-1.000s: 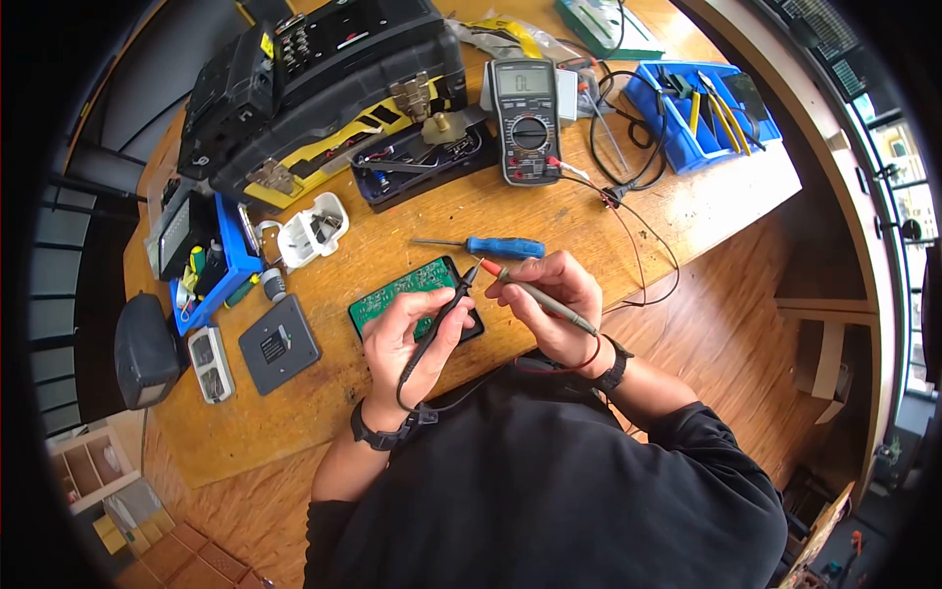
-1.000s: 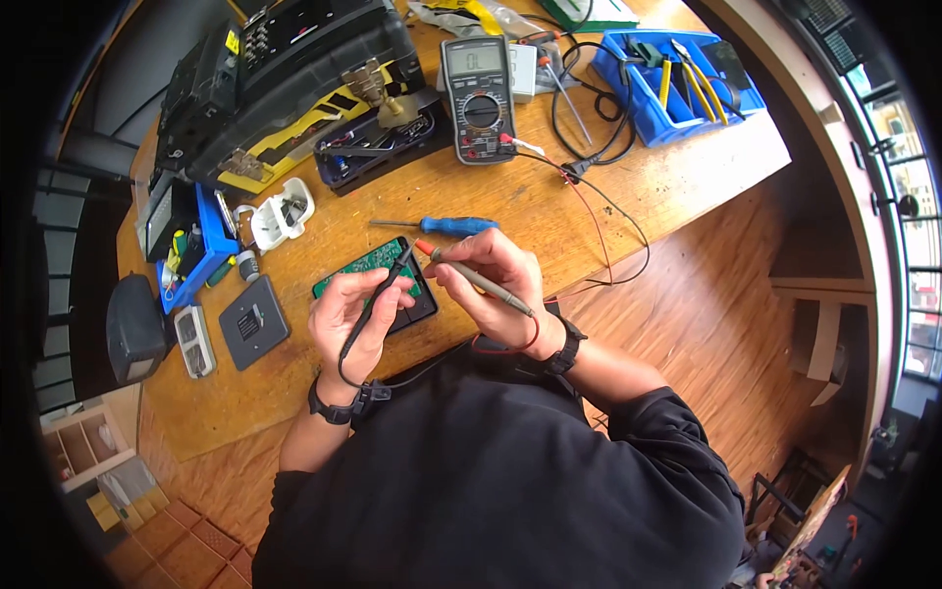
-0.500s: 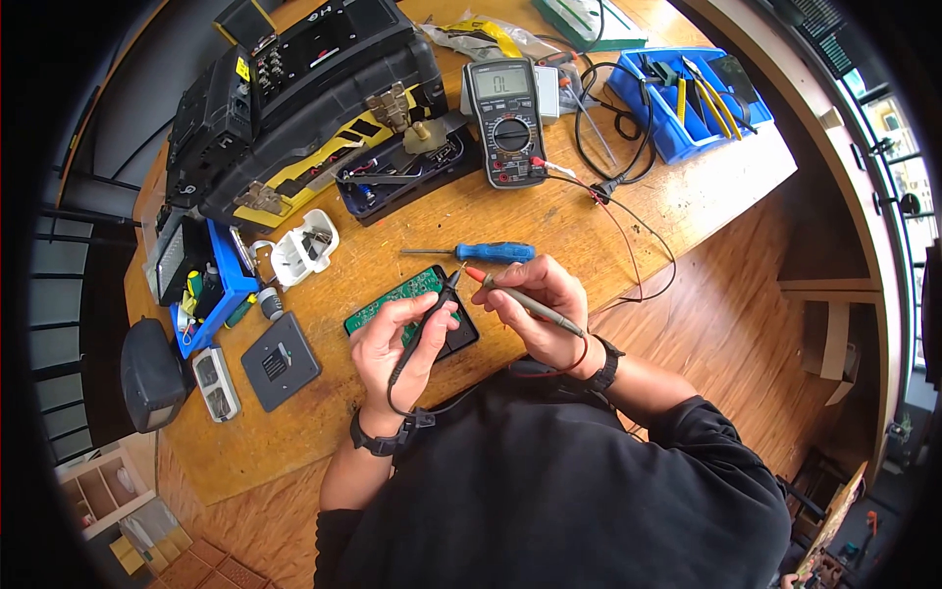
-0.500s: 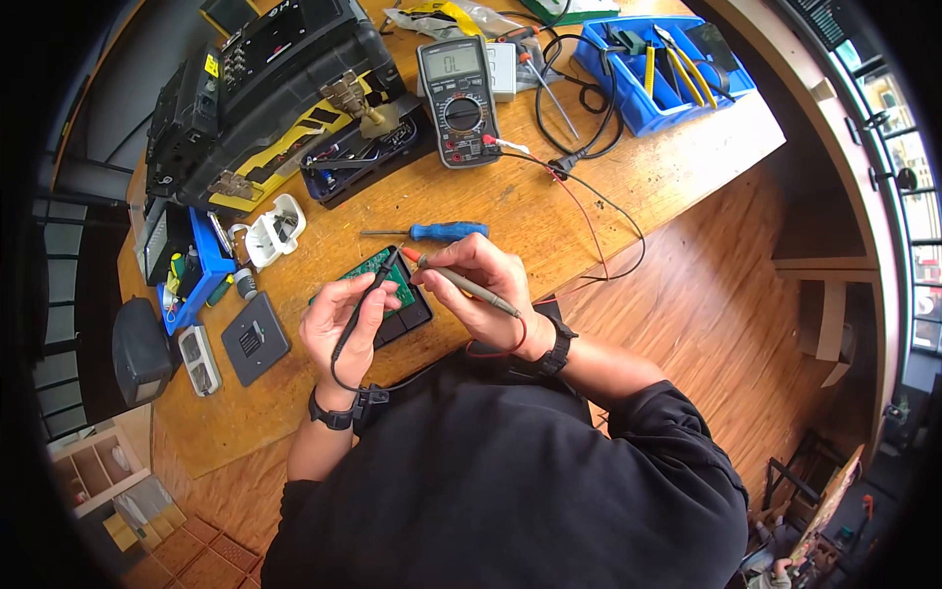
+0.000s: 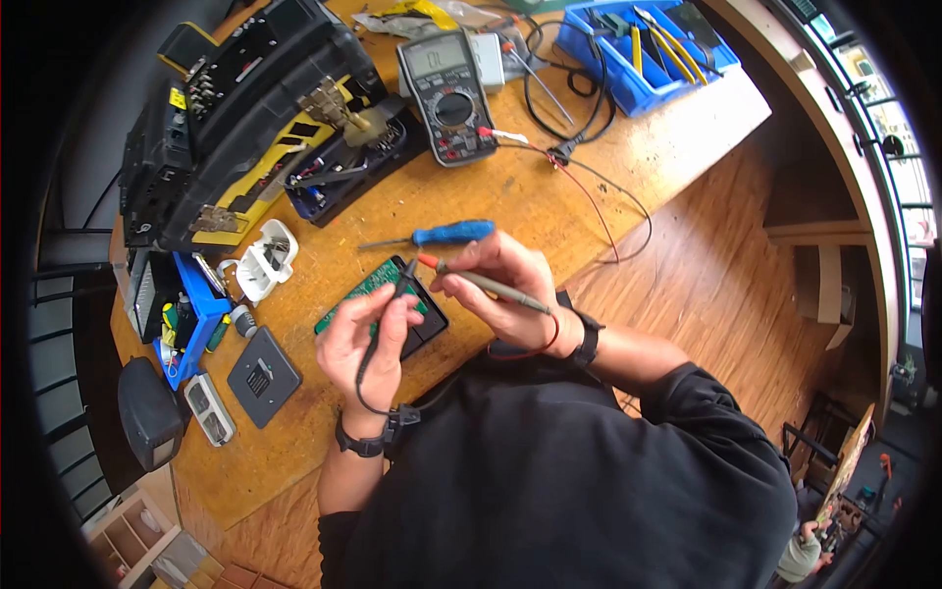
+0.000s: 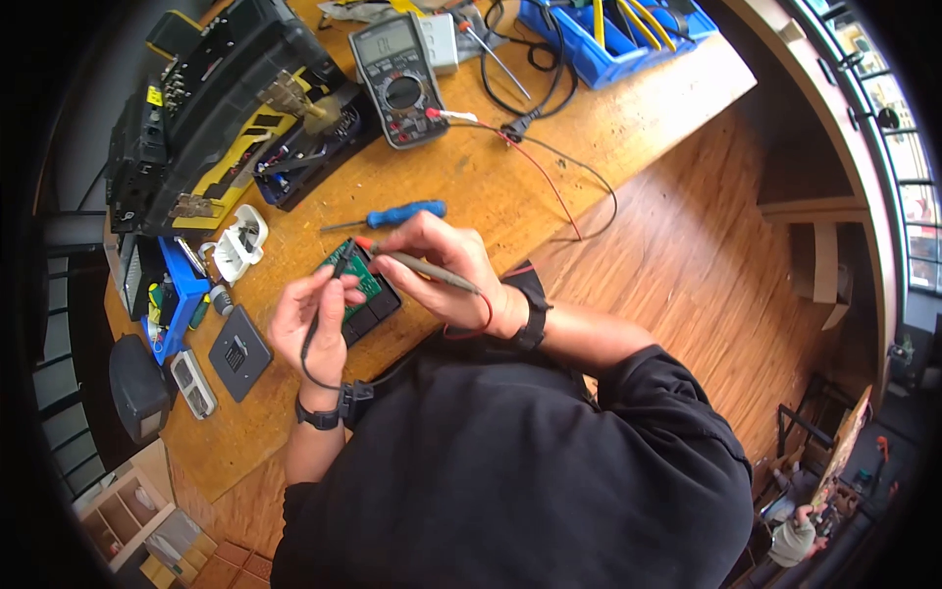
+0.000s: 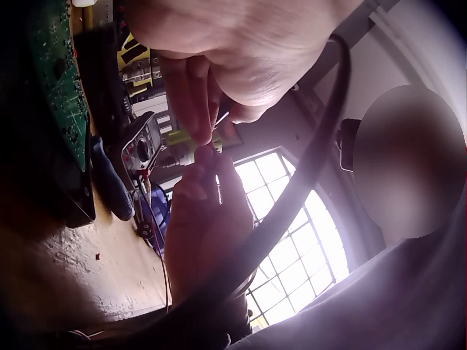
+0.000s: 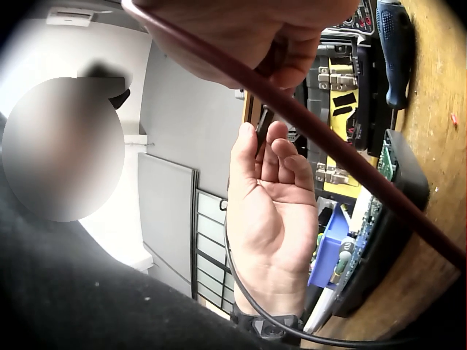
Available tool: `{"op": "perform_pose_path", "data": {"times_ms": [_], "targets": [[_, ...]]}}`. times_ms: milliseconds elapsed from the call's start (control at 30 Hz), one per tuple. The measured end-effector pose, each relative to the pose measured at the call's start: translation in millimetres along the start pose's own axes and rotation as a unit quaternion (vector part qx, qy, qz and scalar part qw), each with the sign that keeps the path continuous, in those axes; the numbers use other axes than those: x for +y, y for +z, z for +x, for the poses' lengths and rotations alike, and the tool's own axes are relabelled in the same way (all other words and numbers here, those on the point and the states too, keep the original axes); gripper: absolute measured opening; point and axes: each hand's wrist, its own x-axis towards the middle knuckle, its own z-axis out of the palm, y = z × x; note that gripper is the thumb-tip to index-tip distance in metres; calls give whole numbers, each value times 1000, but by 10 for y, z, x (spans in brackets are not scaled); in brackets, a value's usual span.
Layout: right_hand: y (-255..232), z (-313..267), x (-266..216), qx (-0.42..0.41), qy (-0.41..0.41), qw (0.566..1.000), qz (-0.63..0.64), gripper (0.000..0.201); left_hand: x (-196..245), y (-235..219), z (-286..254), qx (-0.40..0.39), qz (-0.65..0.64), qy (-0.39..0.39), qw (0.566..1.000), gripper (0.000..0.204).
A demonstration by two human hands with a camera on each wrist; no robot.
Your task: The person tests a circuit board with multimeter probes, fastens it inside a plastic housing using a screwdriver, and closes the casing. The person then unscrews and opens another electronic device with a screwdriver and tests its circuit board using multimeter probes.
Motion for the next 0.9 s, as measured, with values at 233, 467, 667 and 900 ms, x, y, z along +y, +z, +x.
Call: {"op": "perform_pose_path", "data": {"times_ms": [233, 467, 667, 900], "targets": [[-533, 724, -1334, 7, -169, 964, -205, 11, 960, -285, 781, 39, 73, 223, 971, 27], [-1288, 1543, -2508, 144, -378, 819, -408, 11, 1998, -975, 1380, 217, 236, 424, 847, 43], [-2295, 1581, -2764, 298, -278, 791, -456, 26, 1562, -1990, 1128, 402, 290, 233, 837, 41], [-3281, 1332, -2342, 357, -164, 817, -422, 33, 1103, -2407, 625, 430, 379, 145, 807, 34]]}}
